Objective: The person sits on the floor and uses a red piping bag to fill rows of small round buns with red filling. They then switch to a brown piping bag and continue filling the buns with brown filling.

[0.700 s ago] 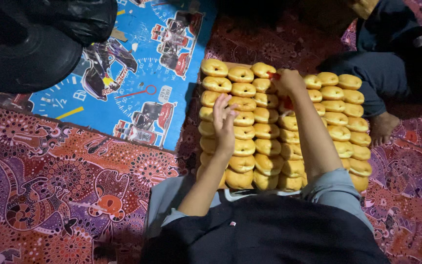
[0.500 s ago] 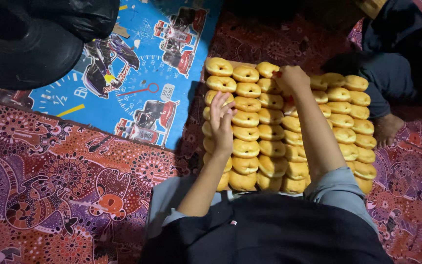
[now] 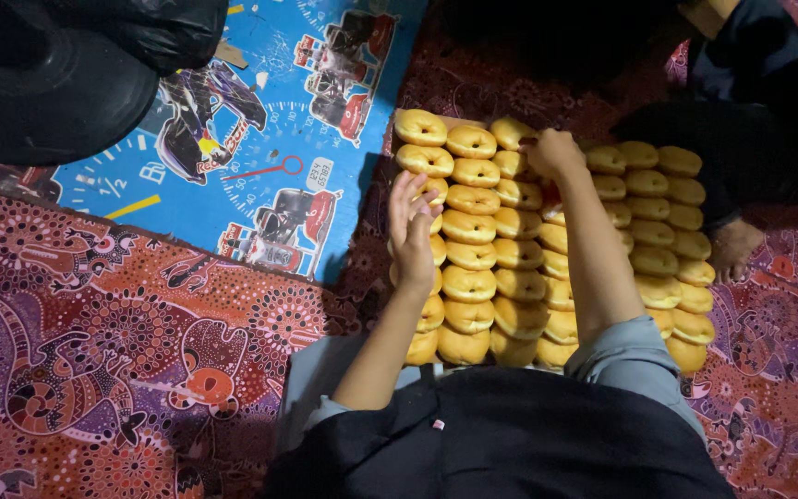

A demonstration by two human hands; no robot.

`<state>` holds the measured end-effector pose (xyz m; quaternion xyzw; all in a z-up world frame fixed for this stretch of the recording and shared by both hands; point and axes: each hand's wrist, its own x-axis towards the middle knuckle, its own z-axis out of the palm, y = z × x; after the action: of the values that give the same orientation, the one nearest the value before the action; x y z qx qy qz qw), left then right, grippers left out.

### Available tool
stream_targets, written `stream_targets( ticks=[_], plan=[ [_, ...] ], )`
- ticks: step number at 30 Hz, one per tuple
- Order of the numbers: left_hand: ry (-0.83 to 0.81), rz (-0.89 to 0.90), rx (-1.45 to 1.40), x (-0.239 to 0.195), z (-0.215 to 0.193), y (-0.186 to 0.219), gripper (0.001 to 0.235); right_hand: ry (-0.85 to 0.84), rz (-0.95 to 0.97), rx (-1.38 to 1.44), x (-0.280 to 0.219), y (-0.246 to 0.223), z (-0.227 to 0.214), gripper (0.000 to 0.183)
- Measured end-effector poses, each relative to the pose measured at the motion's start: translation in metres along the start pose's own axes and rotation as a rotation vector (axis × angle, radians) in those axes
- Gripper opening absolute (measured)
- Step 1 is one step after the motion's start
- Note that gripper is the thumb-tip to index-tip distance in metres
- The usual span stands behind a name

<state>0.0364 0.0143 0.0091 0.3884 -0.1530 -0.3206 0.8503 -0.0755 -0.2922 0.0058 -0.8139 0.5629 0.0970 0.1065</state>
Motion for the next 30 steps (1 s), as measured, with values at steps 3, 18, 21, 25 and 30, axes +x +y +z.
stream_targets(
  ticks=[3, 18, 21, 25, 30],
  plan=[
    [0.001, -0.009, -0.020, -0.001, 0.002, 0.000, 0.057, 0.004, -0.030, 0.037, -0.004, 0.001, -0.001, 0.043],
    [-0.001, -0.016, -0.030, -0.007, 0.003, 0.002, 0.058, -0.030, 0.010, 0.062, -0.025, 0.001, -0.019, 0.045],
    [-0.011, -0.017, -0.015, -0.021, -0.014, 0.007, 0.057, 0.005, -0.070, 0.128, -0.025, 0.019, -0.016, 0.049],
    [0.095, -0.049, 0.006, -0.078, -0.046, 0.007, 0.054, 0.171, -0.258, 0.521, -0.062, 0.061, -0.025, 0.037],
    [-0.228, -0.050, 0.288, -0.159, -0.018, -0.046, 0.067, 0.026, -0.261, 1.178, -0.199, 0.125, -0.013, 0.031]
  ],
)
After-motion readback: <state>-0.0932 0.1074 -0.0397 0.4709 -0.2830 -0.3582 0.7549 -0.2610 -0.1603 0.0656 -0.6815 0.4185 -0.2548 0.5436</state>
